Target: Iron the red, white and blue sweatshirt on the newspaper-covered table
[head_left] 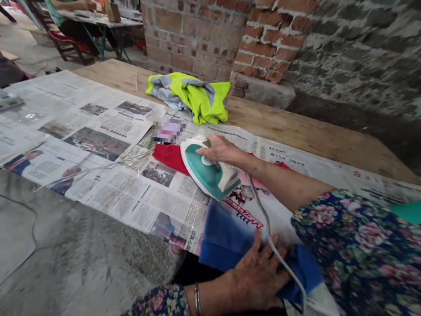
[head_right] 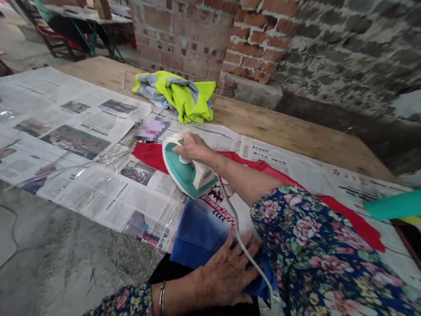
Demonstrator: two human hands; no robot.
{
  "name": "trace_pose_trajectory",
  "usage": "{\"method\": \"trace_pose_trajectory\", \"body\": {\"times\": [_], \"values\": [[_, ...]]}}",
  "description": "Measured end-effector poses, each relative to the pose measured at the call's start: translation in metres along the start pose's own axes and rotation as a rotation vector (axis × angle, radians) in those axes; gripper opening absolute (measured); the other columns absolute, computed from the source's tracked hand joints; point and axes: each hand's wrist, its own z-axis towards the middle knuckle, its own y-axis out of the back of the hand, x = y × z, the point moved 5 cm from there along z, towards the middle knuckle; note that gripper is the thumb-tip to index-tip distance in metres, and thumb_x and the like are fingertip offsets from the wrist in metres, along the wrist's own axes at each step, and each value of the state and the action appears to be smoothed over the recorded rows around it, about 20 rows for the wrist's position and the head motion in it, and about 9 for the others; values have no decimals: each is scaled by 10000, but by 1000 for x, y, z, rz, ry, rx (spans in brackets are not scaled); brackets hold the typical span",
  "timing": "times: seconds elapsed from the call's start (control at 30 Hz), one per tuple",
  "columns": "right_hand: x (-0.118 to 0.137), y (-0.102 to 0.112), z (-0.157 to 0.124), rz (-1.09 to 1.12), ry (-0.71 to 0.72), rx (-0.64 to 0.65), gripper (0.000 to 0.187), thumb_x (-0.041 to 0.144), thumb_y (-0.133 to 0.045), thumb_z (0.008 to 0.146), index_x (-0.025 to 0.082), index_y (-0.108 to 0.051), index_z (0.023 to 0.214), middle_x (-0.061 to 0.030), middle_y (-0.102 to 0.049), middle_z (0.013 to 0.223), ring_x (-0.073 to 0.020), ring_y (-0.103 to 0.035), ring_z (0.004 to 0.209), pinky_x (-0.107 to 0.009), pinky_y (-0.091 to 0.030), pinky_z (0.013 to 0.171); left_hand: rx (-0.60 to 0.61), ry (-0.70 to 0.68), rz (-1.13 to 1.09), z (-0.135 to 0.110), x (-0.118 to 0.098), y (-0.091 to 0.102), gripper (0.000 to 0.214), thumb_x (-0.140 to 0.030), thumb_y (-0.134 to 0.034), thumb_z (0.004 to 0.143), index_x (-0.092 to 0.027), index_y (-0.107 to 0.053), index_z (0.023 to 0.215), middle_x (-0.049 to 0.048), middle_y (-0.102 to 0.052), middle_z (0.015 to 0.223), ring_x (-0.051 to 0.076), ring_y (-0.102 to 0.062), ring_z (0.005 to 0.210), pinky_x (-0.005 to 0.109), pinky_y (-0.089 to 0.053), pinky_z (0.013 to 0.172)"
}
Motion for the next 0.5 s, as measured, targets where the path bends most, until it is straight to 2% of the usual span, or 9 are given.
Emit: {"method": "trace_pose_trajectory", "body": {"times": [0.17,0.33,0.5], "values": [[39,-15,10,-69,95,-16,347,407,-740,1061,171,-748,1315,-143,-834,1218,-337,-763,1205,-333,-564,889,-28,-4,-10,-2,-1,0,723,-670,-621,1112,-201,-637,1663,195,-524,1810,424,-387,1736,690,-217,1435],[41,-20,1,-107,125,-38,391,392,-717,1072,153,-721,1382,-185,-769,1450,-327,-741,1253,-327,-542,917,-28,9,-47,-1,1,3,700,-653,-666,1096,-207,-642,1635,180,-475,1841,406,-377,1740,653,-255,1436],[30,-18,-15,-130,238,6,251,304,-769,1020,188,-759,1242,-128,-821,1261,-287,-758,1088,-310,-526,853,21,9,-85,1,4,7,699,-599,-758,1052,-221,-644,1628,187,-439,1864,438,-326,1757,695,-270,1421]]}}
